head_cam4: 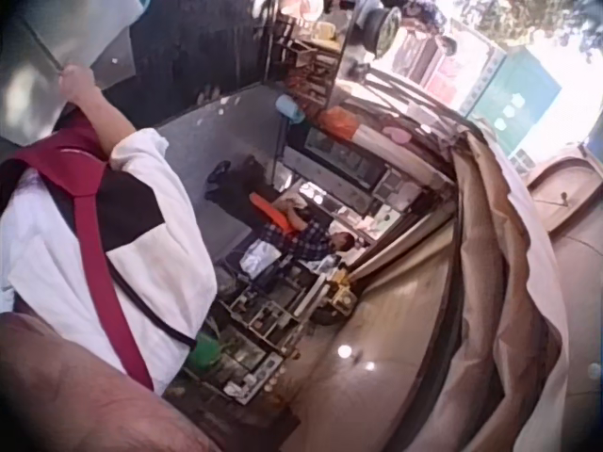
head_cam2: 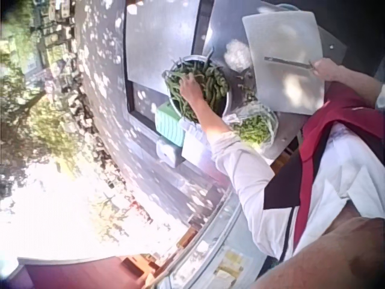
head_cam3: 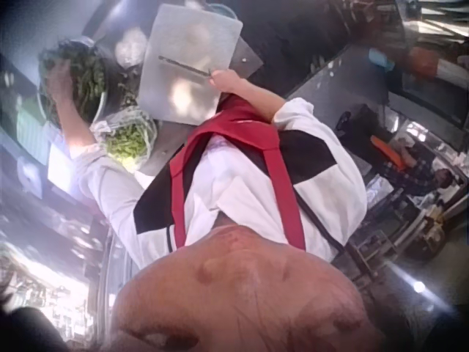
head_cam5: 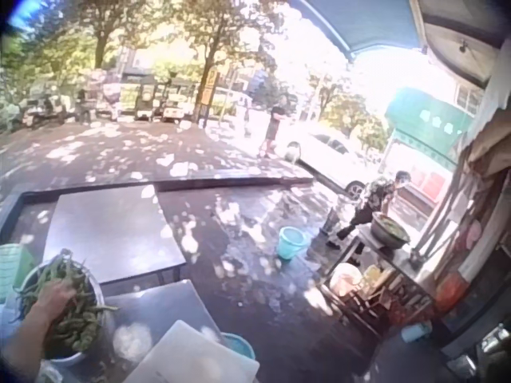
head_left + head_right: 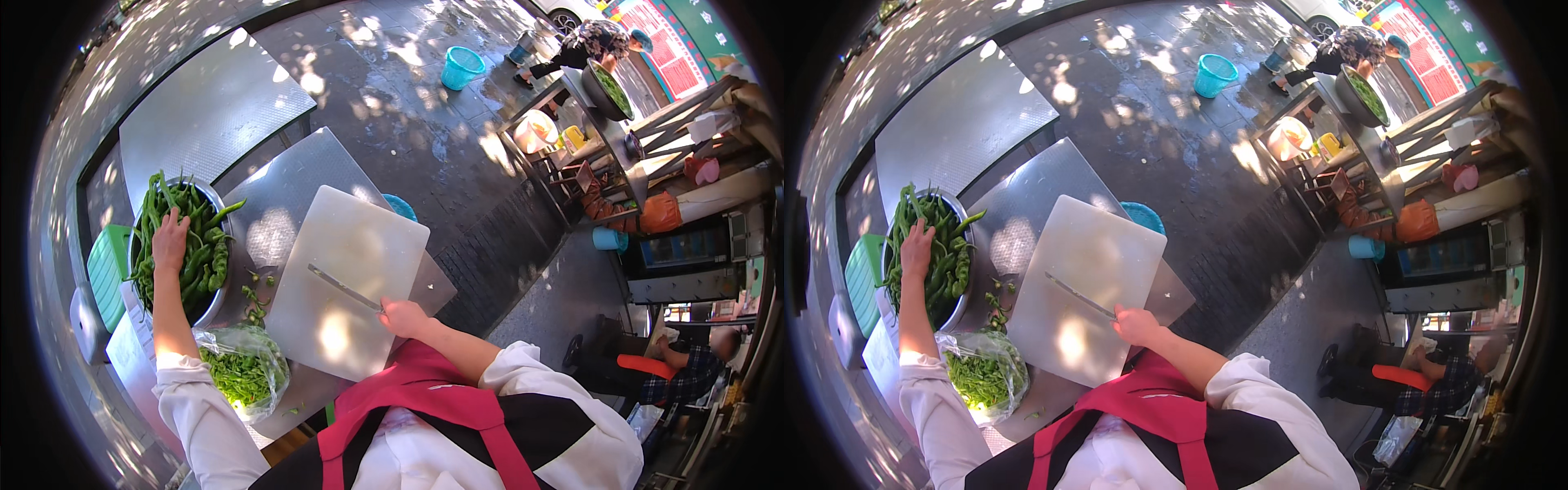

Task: The person chops green peppers on a white cutting board using a large knife. They pick up whole peppers from a metal bowl, slice them into small pieces, and place the chopped pieces into a clear plastic bag.

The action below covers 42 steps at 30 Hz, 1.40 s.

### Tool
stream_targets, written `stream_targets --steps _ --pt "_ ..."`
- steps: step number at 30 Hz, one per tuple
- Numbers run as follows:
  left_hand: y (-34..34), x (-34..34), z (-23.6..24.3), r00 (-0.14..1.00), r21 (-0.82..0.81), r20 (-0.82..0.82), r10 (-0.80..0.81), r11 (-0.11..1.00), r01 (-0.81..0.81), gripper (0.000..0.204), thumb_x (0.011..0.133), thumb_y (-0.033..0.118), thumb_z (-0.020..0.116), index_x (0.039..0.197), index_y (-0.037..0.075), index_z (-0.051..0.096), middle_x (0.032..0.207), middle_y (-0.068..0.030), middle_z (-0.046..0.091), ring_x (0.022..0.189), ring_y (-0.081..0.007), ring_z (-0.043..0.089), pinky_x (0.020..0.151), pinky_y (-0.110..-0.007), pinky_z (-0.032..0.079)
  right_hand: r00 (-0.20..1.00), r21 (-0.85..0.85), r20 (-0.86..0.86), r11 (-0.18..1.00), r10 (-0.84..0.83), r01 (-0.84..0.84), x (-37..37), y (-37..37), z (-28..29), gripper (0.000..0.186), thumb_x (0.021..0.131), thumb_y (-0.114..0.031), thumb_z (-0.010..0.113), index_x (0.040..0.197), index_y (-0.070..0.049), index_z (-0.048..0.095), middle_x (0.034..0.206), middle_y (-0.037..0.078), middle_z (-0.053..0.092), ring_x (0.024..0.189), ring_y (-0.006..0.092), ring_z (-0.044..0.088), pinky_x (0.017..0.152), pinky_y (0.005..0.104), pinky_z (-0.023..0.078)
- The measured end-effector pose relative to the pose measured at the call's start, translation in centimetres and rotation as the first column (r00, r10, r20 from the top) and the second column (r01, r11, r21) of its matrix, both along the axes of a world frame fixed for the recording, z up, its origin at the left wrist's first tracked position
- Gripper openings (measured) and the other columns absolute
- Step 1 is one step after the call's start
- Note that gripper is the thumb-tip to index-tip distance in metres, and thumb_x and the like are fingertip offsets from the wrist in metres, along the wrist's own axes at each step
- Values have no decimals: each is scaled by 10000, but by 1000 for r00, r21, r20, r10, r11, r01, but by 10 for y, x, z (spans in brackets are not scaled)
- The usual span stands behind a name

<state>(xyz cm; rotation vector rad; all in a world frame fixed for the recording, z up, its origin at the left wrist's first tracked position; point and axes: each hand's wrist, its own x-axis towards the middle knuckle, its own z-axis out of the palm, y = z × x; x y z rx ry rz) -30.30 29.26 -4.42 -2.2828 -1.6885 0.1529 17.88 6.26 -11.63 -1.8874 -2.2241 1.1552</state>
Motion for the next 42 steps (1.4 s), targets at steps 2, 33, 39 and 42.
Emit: stream_targets --steps 2,33,39,42 --pt "-1 15 32 997 67 78 2 998 -7 279 790 21 541 1046 118 598 1117 -77 536 958 -247 564 754 -377 498 1000 4 -6 1000 3 -3 2 -3 -3 282 880 -275 536 926 1 501 726 203 626 725 405 622 651 493 487" --pt "-238 319 -108 424 -446 677 602 793 -414 321 747 56 671 1056 57 583 959 -122 564 926 -324 565 768 -428 478 939 42 -30 939 342 -341 43 28 54 302 904 -299 530 898 -5 460 679 238 614 673 440 607 632 518 479" --pt "-232 318 -96 451 -499 607 655 755 -425 233 757 43 620 983 90 589 994 -100 556 944 -306 562 778 -419 496 890 30 53 890 453 -455 47 38 54 292 900 -297 528 902 -16 448 698 236 622 672 436 612 618 521 490" --pt "-229 319 -93 347 -564 624 700 711 -421 205 757 41 614 957 83 600 979 -97 561 954 -299 558 778 -414 498 868 24 89 870 489 -492 47 42 63 290 896 -293 531 912 -15 448 706 236 624 673 432 615 613 514 495"
